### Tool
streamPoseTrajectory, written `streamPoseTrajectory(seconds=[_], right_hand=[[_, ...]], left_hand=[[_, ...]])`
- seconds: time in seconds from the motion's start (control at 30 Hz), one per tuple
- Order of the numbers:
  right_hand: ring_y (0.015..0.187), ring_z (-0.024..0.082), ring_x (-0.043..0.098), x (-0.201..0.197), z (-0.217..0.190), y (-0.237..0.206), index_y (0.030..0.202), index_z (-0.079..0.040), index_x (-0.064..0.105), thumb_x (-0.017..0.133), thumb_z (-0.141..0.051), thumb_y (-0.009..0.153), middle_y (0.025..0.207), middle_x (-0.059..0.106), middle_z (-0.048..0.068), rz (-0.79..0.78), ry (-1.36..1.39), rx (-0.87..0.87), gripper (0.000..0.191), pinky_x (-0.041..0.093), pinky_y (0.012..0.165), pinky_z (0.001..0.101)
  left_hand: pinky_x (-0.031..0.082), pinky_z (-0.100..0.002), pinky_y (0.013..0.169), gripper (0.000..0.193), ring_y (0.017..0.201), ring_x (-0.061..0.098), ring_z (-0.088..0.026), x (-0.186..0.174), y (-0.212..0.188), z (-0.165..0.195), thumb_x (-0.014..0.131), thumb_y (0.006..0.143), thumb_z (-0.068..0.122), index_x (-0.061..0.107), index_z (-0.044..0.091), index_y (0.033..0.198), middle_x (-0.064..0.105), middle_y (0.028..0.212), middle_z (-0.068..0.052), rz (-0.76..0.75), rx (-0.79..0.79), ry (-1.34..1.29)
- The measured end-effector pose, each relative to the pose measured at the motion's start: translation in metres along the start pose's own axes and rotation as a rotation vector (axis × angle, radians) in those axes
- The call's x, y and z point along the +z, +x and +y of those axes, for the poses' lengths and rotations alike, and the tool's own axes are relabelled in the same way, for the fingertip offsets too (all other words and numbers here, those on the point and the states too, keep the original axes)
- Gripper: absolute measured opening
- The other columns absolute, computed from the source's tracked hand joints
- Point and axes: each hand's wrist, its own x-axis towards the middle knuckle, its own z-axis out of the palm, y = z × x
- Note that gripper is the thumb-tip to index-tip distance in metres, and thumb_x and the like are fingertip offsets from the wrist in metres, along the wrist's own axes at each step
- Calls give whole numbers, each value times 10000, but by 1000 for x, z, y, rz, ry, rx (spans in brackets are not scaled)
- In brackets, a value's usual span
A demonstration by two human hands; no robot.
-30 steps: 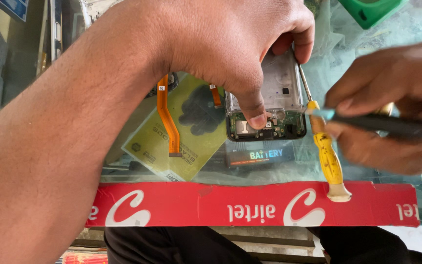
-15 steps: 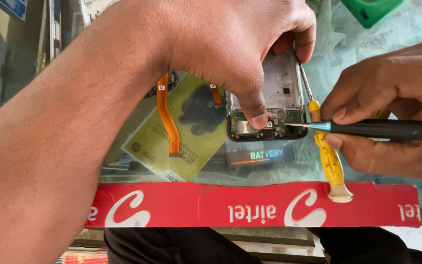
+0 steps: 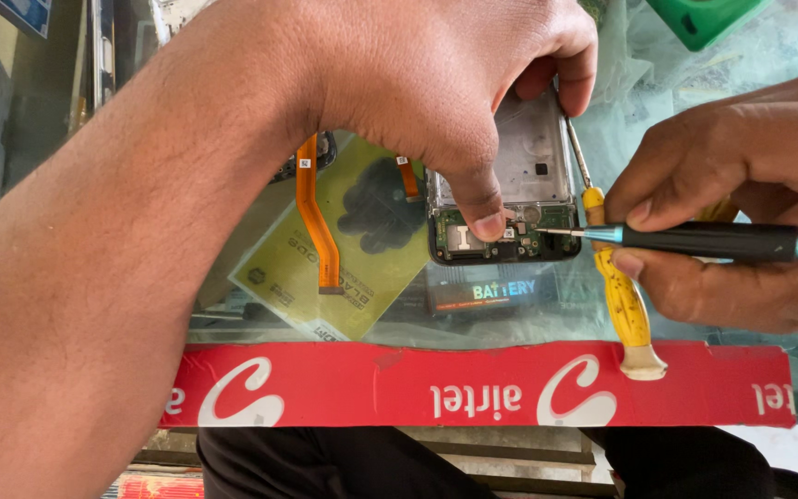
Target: The person uses a yellow screwdriver to remove screws from a disassembled mobile phone on a glass table, then switches to a black screwdriver to continue removing screws from the motherboard area. The person handles the phone and tools directly with their hands.
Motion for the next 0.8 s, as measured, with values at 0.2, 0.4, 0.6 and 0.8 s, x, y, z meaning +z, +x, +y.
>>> streamPoseTrajectory(seconds=[0.2,0.4,0.6,0.8], right_hand=[[834,180,761,1,-7,8,963,-64,577,805,-64,813,914,754,132,-3,-3,-3,273,614,687,295],[818,159,747,0,-9,7,962,-79,582,829,-81,807,905,758,103,2,-71,-13,292,598,690,283],[774,141,713,-1,-4,2,992,-63,558,799,-49,826,901,729,99,86,-111,29,293,568,668,272],[772,142,707,3,-10,10,1009,-54,557,778,-46,843,884,727,105,140,-31,34,277,586,638,242]], left_hand=[[587,-333,733,909,855,741,-168,0,1,-3,1036,414,361,641,102,1190,731,982,-35,6,52,-6],[601,-331,744,899,869,752,-164,-1,1,-2,1025,414,334,636,111,1193,733,987,-35,-1,10,-11],[596,-353,749,882,895,750,-179,-4,-2,0,1023,443,311,645,105,1213,741,1019,-46,11,5,25],[587,-368,731,850,873,743,-190,-4,-2,4,1000,446,297,644,111,1195,739,987,-47,-13,-60,44]])
